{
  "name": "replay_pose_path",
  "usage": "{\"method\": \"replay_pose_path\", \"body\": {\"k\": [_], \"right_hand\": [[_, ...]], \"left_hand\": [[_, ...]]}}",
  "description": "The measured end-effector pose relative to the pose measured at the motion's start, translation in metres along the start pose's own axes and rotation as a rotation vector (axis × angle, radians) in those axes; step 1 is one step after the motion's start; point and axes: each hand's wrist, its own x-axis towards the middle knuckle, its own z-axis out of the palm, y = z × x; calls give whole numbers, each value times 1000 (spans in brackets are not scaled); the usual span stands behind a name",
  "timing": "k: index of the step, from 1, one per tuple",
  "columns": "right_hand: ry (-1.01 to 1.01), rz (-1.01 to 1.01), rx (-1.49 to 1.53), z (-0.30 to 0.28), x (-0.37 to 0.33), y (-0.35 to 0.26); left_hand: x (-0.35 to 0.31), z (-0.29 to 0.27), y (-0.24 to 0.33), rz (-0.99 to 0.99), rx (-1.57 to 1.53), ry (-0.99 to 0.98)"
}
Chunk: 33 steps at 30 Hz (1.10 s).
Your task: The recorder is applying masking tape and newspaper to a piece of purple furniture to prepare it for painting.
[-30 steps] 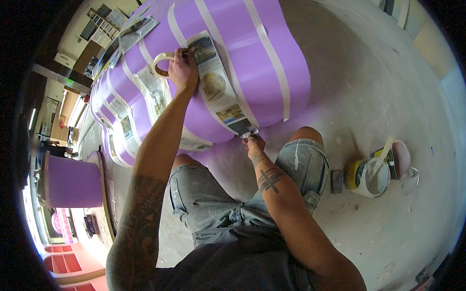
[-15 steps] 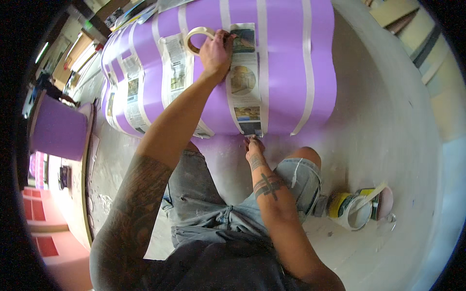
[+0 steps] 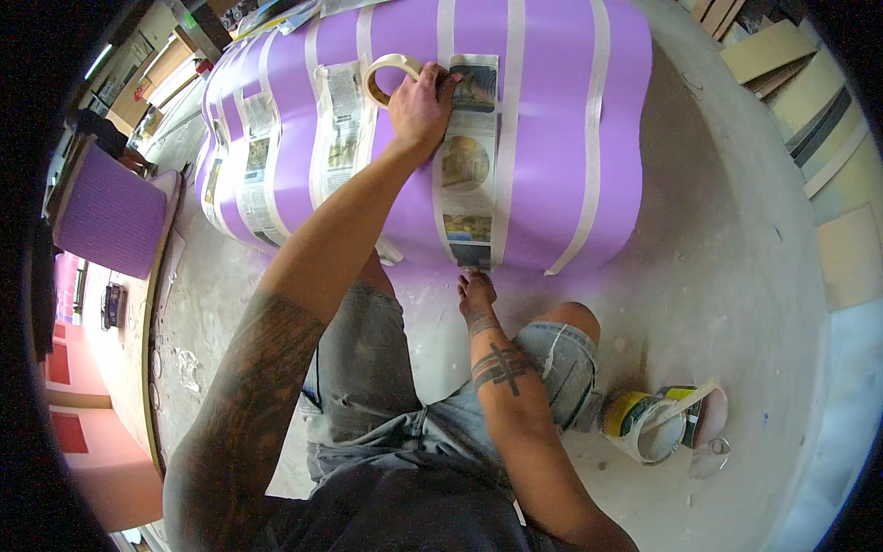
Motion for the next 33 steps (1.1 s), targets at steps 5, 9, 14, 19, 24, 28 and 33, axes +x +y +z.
{"method": "replay_pose_path", "body": {"k": [5,9,14,19,24,28,33], "right_hand": [[-79,5,53,-6,14,5],[-113,-18,17,-11,22,6],[-215,95,137,-17,43,26],[-32,-111,-465,-21,105,15],[-60,-109,-378,-7,81,17],[-26,-131,-285,-18,29,-9],[-324,-474,-891,-150,-223,-76]], "left_hand": [[0,0,7,-29,31,-46],[2,-2,8,-20,56,-40],[-2,-10,7,-20,63,-42],[4,2,26,-13,16,-22],[2,-8,12,-74,43,-84],[2,11,35,-46,-18,-68],[0,-21,-2,-32,35,13]]}}
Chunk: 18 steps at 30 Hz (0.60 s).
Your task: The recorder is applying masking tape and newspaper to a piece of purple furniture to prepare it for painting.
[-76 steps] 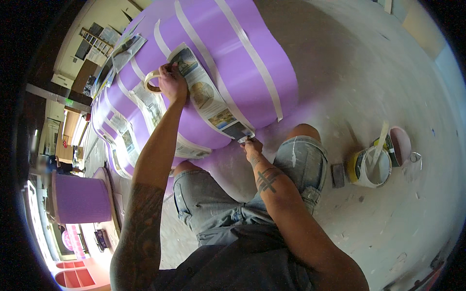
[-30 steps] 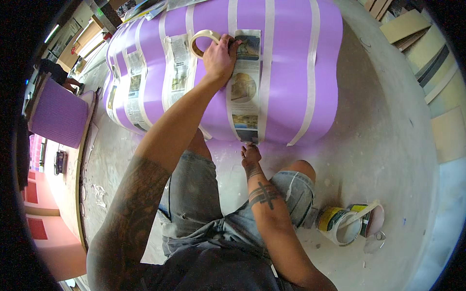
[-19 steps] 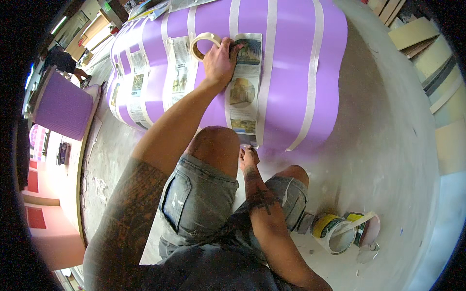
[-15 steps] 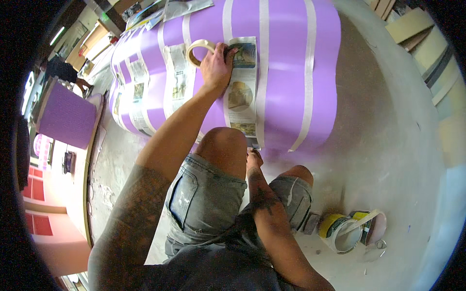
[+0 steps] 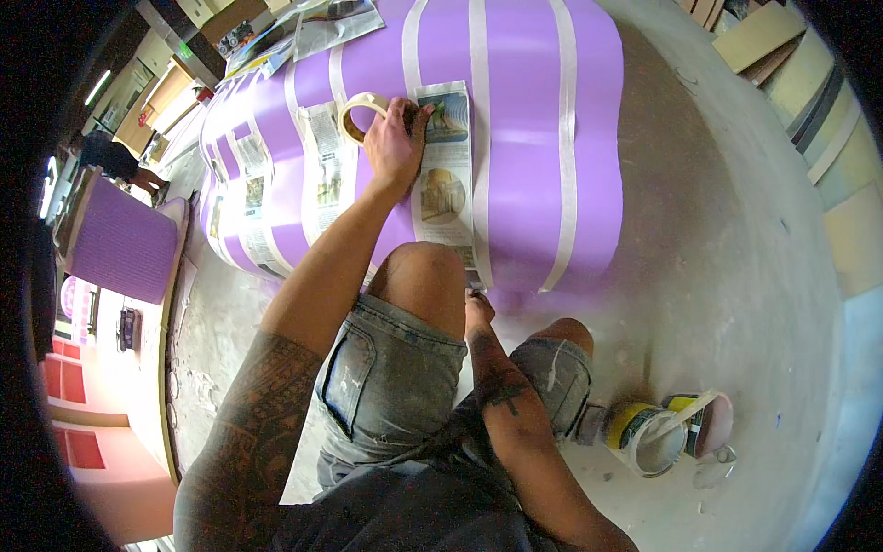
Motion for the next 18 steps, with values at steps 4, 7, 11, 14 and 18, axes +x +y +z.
{"method": "replay_pose_path", "body": {"k": [4,7,11,14,18], "right_hand": [[-190,-57,-191,26,-43,-161],[-93,-237,-213,24,-63,-190],[89,-451,-390,32,-52,-198],[366,-550,-909,45,-11,-156],[711,-619,-1609,75,92,-44]], "left_hand": [[3,16,21,4,-70,9],[3,15,16,14,-64,-3],[-3,15,7,-24,-49,-15],[-1,14,12,-46,-73,-26],[0,15,11,-30,-52,2]]}}
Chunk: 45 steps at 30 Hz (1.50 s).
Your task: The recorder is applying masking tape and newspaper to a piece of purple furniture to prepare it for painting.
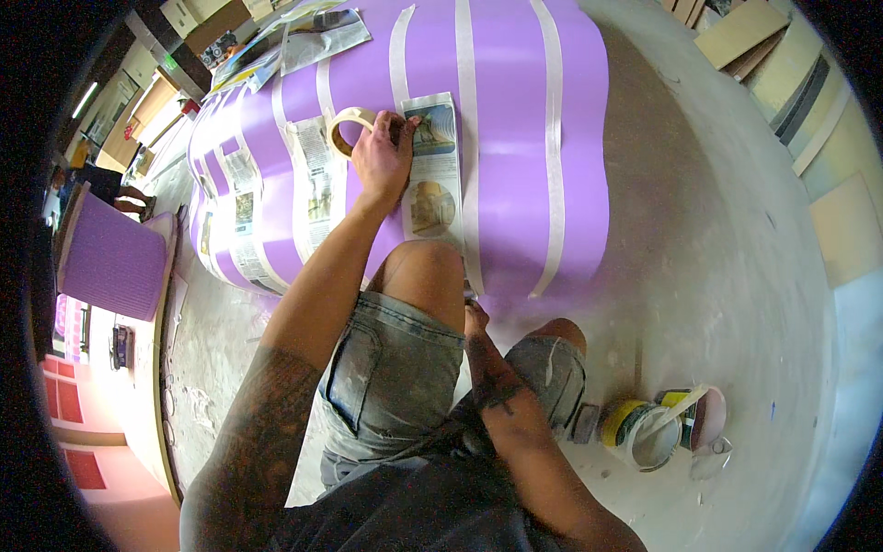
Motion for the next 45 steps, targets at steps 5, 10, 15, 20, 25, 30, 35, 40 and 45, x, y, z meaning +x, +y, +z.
{"method": "replay_pose_path", "body": {"k": [5,10,15,20,25,30,35,40,45], "right_hand": [[192,-184,-857,160,-16,-86],[274,-324,-1924,421,1,6],[1061,-1493,-2555,285,-2,-143],[2355,-759,-3726,182,15,-122],[823,-1786,-2697,229,21,-110],[954,-1838,-2996,205,21,-94],[1033,-1934,-2964,169,31,-88],[1196,-1953,-3086,169,33,-83],[1372,-1855,-3219,183,31,-81]], "left_hand": [[-1,-11,-8,-14,55,-62],[24,26,96,-8,-268,25],[-13,-24,5,-14,-37,-182],[-20,-75,-37,535,40,-525],[-20,-35,19,720,3,-535],[-21,-35,17,778,138,-514],[-29,-39,12,750,221,-510],[-35,-38,10,754,265,-499],[-35,-41,12,753,287,-527]]}}
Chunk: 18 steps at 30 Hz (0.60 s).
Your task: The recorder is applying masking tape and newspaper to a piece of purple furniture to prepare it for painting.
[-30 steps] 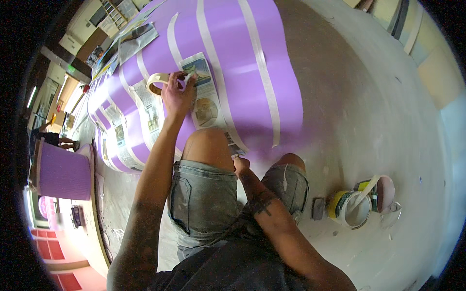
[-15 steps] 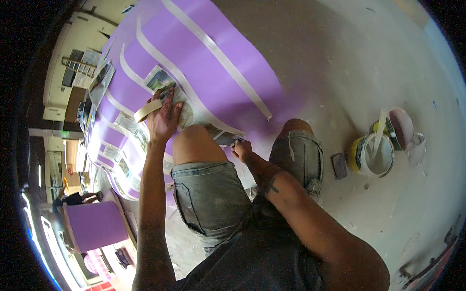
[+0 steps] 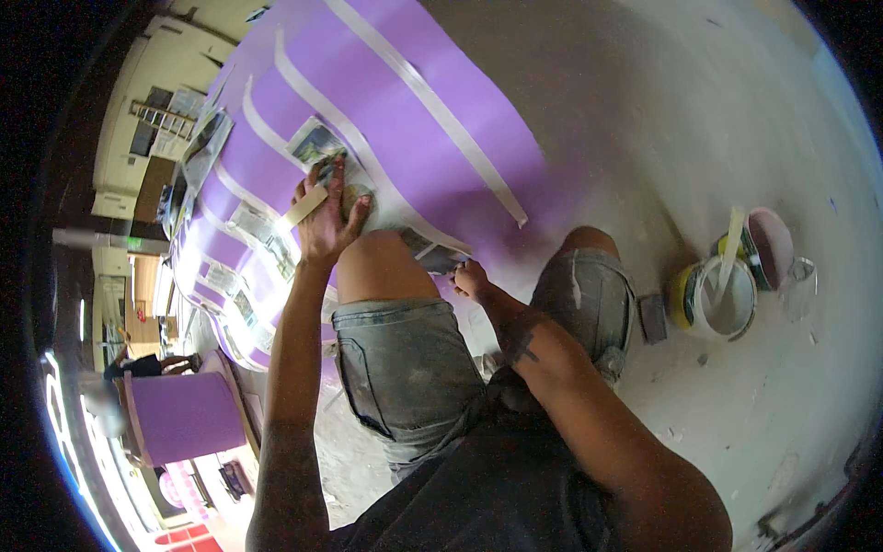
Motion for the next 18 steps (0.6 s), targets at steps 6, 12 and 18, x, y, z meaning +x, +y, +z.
{"method": "replay_pose_path", "body": {"k": [6,12,18], "right_hand": [[-89,-63,-205,-23,9,3],[-11,-196,-642,-22,12,5],[-403,165,-935,-17,-66,-69]], "left_hand": [[3,-1,6,-43,18,-41],[3,-6,-1,-57,-79,-83],[-16,-24,-15,-129,-95,-85]]}}
